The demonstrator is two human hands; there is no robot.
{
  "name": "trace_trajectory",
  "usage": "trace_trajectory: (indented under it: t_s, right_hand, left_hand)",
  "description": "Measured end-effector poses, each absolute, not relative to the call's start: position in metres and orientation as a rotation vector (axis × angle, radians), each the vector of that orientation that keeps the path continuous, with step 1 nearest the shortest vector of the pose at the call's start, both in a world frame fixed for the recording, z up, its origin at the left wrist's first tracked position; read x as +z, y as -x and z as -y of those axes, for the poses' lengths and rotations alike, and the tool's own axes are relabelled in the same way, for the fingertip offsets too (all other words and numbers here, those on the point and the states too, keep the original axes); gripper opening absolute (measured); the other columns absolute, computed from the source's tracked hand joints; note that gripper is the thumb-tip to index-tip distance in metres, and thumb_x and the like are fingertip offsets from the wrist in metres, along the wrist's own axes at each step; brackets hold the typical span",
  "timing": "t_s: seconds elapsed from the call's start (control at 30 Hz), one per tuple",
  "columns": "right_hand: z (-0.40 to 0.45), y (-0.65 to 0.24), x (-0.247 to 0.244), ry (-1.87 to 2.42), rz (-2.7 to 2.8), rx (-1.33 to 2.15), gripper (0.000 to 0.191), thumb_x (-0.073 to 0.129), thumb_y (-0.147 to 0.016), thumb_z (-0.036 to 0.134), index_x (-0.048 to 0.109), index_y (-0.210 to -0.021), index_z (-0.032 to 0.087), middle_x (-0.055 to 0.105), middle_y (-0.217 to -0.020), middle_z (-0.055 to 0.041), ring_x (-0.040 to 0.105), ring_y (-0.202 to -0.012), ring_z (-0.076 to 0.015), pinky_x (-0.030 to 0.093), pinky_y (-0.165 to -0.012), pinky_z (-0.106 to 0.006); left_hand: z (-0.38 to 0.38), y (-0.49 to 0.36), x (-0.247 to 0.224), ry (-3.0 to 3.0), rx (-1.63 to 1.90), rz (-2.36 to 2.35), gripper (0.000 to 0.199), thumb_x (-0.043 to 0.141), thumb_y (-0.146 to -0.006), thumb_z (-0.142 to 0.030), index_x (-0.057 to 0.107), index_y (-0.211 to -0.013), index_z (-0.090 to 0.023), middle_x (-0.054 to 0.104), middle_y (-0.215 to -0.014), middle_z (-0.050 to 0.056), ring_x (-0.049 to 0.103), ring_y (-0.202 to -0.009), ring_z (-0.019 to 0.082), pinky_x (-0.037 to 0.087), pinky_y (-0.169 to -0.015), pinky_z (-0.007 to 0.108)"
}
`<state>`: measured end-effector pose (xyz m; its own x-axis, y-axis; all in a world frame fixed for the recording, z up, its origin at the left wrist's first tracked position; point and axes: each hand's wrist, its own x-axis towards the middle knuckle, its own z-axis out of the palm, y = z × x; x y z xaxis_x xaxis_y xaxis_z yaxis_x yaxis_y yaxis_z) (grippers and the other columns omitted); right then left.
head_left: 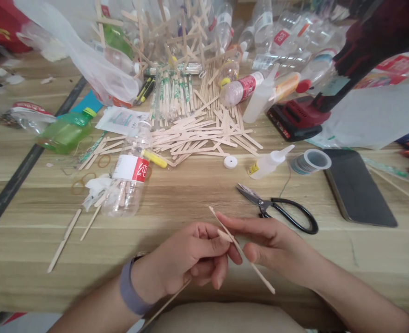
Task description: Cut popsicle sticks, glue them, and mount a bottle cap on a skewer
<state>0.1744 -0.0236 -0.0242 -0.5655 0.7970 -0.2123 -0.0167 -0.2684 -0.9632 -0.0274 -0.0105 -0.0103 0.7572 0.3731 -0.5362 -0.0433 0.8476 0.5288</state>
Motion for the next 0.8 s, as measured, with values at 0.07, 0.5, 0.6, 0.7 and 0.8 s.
trace_trajectory:
  t_s: [0.07, 0.5, 0.6, 0.7, 0.8]
  right_hand:
    - [0.0239, -0.174, -0.0244, 0.96, 1.41, 1.895, 0.056, 0.067, -0.083, 0.055, 0.061, -0.132, 0.029, 0.074, -0.092, -0.0033, 0.066, -0.081, -0.0165, 0.049, -0.093, -0.038]
    - [0.0231, -0.1732, -0.0268, 0.913, 1.385, 1.912, 0.054, 0.067, -0.084, 0.053, 0.062, -0.132, 0.029, 0.072, -0.086, -0.0025, 0.063, -0.076, -0.0149, 0.051, -0.085, -0.035]
    - [0.0235, -0.1736, -0.0278, 0.92, 1.394, 1.903, 0.054, 0.067, -0.084, 0.054, 0.062, -0.131, 0.029, 0.071, -0.086, -0.0025, 0.062, -0.075, -0.0152, 0.051, -0.084, -0.035]
    - [0.0245, -0.1739, -0.0294, 0.92, 1.391, 1.896, 0.054, 0.067, -0.083, 0.053, 0.062, -0.132, 0.029, 0.071, -0.089, -0.003, 0.062, -0.074, -0.0148, 0.051, -0.083, -0.035]
    - [0.0252, -0.1739, -0.0308, 0.911, 1.37, 1.912, 0.052, 0.068, -0.084, 0.051, 0.062, -0.131, 0.03, 0.071, -0.089, -0.0026, 0.062, -0.073, -0.014, 0.051, -0.084, -0.034]
  left_hand:
    - [0.0108, 0.0279, -0.0111, -0.51, 0.239, -0.667, 0.03, 0.067, -0.08, -0.044, 0.064, -0.075, -0.015, 0.055, -0.044, -0.004, 0.02, -0.031, 0.004, 0.014, -0.034, 0.022]
    - [0.0108, 0.0277, -0.0117, -0.501, 0.232, -0.674, 0.032, 0.068, -0.078, -0.046, 0.064, -0.075, -0.015, 0.056, -0.044, -0.004, 0.021, -0.031, 0.004, 0.013, -0.034, 0.022]
    - [0.0111, 0.0283, -0.0129, -0.491, 0.234, -0.657, 0.03, 0.067, -0.08, -0.044, 0.065, -0.075, -0.015, 0.056, -0.045, -0.004, 0.02, -0.031, 0.004, 0.013, -0.034, 0.022]
    - [0.0113, 0.0282, -0.013, -0.486, 0.242, -0.657, 0.029, 0.067, -0.081, -0.042, 0.065, -0.075, -0.014, 0.056, -0.044, -0.003, 0.021, -0.031, 0.004, 0.013, -0.034, 0.021]
    - [0.0111, 0.0277, -0.0128, -0.483, 0.246, -0.65, 0.029, 0.067, -0.081, -0.042, 0.065, -0.074, -0.014, 0.056, -0.044, -0.004, 0.021, -0.031, 0.004, 0.014, -0.034, 0.021]
